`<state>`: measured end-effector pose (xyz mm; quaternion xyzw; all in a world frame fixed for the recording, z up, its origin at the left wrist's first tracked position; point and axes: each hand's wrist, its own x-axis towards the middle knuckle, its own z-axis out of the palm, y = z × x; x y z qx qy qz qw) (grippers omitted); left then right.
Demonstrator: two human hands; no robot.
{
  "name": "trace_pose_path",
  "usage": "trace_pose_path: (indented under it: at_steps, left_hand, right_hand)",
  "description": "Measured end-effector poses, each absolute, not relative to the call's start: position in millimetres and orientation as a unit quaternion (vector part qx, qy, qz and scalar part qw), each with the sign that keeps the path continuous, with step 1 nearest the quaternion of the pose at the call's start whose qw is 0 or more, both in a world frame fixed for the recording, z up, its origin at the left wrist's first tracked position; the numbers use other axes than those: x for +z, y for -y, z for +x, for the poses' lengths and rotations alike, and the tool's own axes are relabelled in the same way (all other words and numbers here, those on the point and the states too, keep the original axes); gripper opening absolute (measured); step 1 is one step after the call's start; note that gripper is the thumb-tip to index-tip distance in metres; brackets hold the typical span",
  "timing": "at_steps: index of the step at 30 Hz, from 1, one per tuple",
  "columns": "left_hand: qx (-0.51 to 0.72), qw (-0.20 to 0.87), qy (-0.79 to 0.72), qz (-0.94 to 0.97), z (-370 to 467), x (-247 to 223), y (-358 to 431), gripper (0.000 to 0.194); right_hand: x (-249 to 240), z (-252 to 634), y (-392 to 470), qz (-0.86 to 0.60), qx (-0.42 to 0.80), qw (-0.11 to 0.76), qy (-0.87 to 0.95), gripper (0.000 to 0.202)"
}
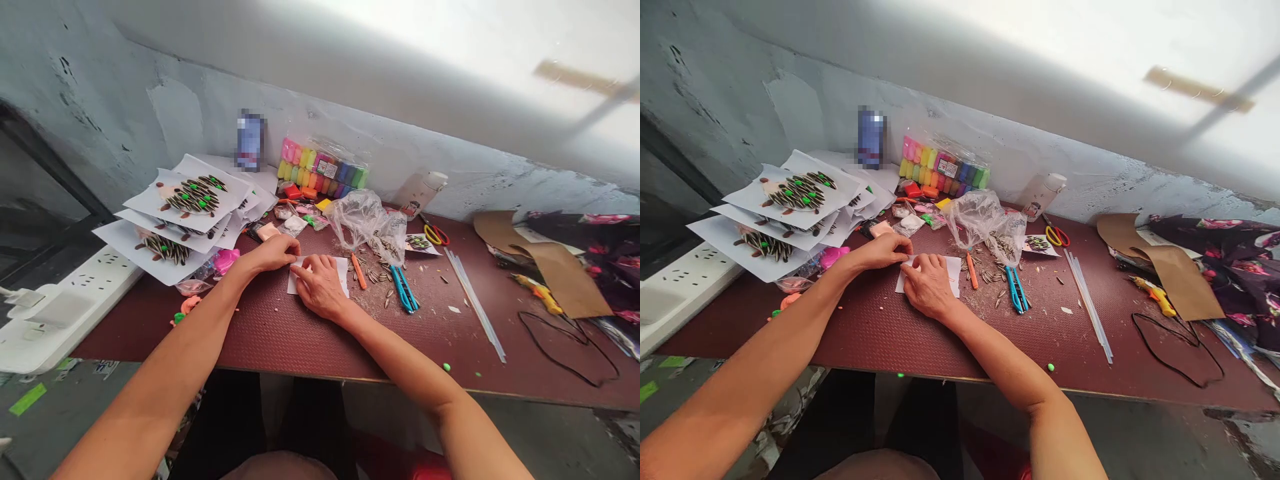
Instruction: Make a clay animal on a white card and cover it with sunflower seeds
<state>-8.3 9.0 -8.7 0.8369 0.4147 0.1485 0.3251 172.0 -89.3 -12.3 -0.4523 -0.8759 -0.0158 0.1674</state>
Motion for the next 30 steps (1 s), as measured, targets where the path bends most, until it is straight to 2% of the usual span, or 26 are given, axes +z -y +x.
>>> trace_pose_path:
  at_steps: [10,16,23,30]
  left_hand:
    - [0.154,0.323,-0.411,0.839,-8.3,-7.2,-7.8,0.014]
    - [0.156,0.324,-0.41,0.838,-8.1,-8.5,-8.3,0.014]
    - [0.156,0.321,-0.407,0.841,-8.2,-9.3,-8.5,0.016]
    - [0.159,0.325,-0.411,0.837,-8.1,-10.1,-9.6,0.013]
  right_hand:
    - [-12.0,170.0,90.3,-0.455,-0.03,0.154,0.876,0.024]
    - [-12.4,173.7,89.9,-0.462,-0.027,0.181,0.868,0.029]
    - [-11.1,171.4,91.5,-0.451,-0.018,0.146,0.881,0.023]
    - [-8.2,184.6,80.3,-0.501,0.006,0.209,0.84,0.039]
